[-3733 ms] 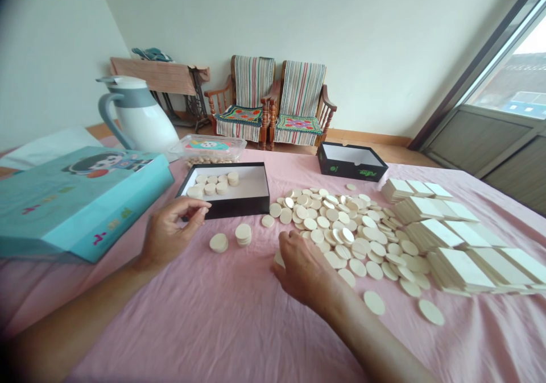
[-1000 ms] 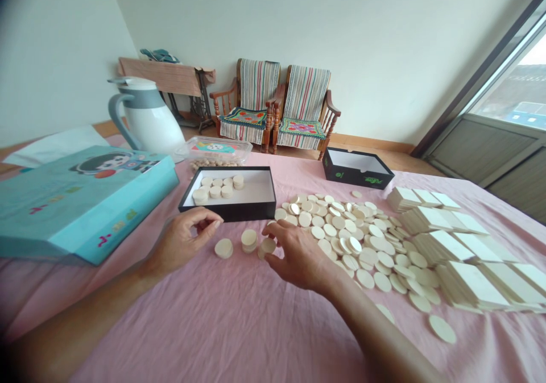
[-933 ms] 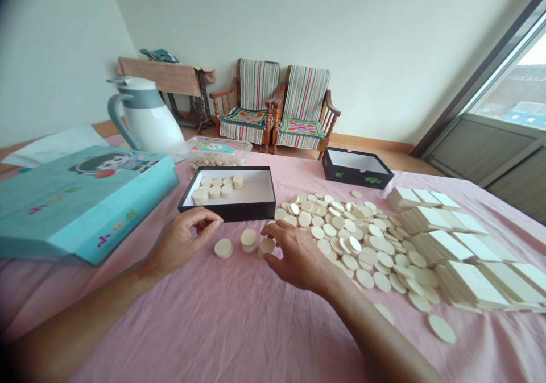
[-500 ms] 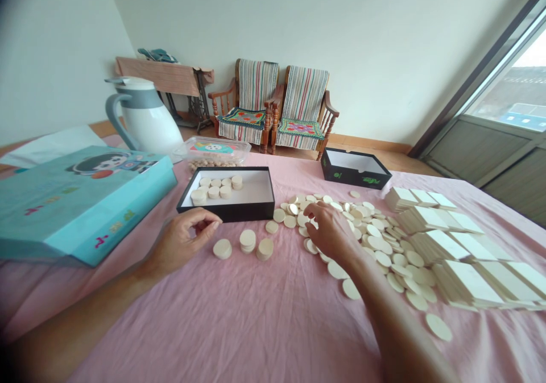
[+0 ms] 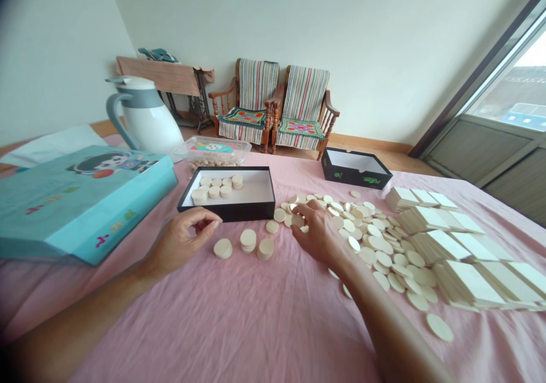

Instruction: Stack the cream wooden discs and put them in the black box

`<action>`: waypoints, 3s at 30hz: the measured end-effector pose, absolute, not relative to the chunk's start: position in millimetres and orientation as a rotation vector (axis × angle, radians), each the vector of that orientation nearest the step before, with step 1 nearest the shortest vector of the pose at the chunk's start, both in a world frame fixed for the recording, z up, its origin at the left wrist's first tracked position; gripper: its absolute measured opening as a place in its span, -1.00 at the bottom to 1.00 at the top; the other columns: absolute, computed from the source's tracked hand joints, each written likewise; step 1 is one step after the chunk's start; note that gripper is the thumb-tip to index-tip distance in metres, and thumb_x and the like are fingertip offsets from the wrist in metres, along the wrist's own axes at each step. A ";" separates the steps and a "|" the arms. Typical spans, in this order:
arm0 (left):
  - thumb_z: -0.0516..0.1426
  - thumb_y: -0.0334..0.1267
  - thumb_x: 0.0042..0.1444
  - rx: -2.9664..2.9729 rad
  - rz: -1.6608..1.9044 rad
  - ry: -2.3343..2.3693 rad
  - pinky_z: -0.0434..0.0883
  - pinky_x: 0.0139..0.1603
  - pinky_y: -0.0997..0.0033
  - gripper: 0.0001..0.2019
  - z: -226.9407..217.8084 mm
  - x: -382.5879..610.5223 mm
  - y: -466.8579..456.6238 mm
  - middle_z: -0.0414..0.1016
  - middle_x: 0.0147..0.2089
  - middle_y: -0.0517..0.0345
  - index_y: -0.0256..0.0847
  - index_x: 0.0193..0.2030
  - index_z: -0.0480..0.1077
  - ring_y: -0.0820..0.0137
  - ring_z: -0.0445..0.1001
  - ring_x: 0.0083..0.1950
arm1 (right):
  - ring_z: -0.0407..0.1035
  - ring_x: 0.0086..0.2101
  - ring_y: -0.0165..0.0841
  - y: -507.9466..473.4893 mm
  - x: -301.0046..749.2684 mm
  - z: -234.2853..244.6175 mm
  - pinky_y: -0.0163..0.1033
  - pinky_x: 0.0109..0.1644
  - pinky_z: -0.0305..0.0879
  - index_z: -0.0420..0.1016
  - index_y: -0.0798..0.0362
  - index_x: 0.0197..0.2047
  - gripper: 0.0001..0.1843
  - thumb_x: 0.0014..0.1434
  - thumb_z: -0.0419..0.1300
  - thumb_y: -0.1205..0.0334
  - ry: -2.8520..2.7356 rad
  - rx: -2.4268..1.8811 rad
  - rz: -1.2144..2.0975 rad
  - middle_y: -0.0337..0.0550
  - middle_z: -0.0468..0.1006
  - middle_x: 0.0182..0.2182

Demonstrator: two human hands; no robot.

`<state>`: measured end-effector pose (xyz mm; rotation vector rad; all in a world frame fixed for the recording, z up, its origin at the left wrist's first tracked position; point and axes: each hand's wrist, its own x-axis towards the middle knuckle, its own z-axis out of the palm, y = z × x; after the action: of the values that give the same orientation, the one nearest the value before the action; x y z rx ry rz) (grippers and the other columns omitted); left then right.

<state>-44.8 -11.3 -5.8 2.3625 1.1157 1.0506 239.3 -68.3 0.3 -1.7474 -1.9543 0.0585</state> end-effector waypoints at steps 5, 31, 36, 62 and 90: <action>0.07 -0.30 0.14 2.367 1.038 1.123 0.30 -0.40 0.50 -0.85 -7.0 -44.8 -10.7 0.51 -0.38 0.17 -0.22 -0.35 0.45 0.46 0.42 -0.40 | 0.33 -0.41 -0.43 -84.5 212.7 14.3 -0.30 -0.33 0.28 0.43 0.01 -0.21 -0.81 0.05 0.15 0.31 -2.008 -1.558 0.418 -0.20 0.43 -0.33; 0.07 -0.30 0.13 2.385 1.045 1.104 0.32 -0.39 0.51 -0.86 -7.8 -44.9 -10.8 0.50 -0.39 0.18 -0.22 -0.36 0.43 0.47 0.42 -0.41 | 0.35 -0.31 -0.32 -65.0 238.6 -1.7 -0.22 -0.21 0.23 0.48 0.04 -0.23 -0.85 0.11 0.13 0.34 -1.961 -1.768 0.005 -0.13 0.46 -0.32; 0.06 -0.28 0.14 2.391 1.049 1.103 0.33 -0.39 0.52 -0.85 -8.0 -45.3 -10.3 0.51 -0.38 0.16 -0.22 -0.35 0.43 0.46 0.44 -0.39 | 0.29 -0.14 -0.22 -57.9 235.5 -16.3 -0.15 -0.08 0.20 0.45 0.08 -0.12 -0.75 0.09 0.15 0.38 -2.168 -1.761 -0.016 -0.04 0.47 -0.23; 0.03 -0.35 0.15 2.540 1.094 1.345 0.40 -0.28 0.40 -0.76 -16.0 -53.3 8.2 0.46 -0.11 0.03 -0.22 -0.05 0.37 0.43 0.44 -0.38 | 0.33 -0.14 -0.23 -74.2 233.1 -8.4 -0.17 -0.06 0.16 0.49 0.06 -0.18 -0.73 0.03 0.12 0.43 -2.261 -1.796 0.122 -0.06 0.46 -0.23; -0.01 -0.35 0.15 2.720 1.043 1.263 0.36 -0.29 0.46 -0.82 25.4 -53.9 -33.7 0.42 -0.13 0.10 -0.21 -0.14 0.34 0.45 0.43 -0.33 | 0.30 -0.36 -0.37 -63.8 243.0 -3.7 -0.30 -0.26 0.15 0.45 0.09 -0.26 -0.82 0.03 0.10 0.33 -2.000 -1.793 0.002 -0.13 0.39 -0.36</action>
<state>-53.9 -33.7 25.4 2.7195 1.2626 1.0432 243.0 -63.8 -3.7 -1.7931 -1.9997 0.0022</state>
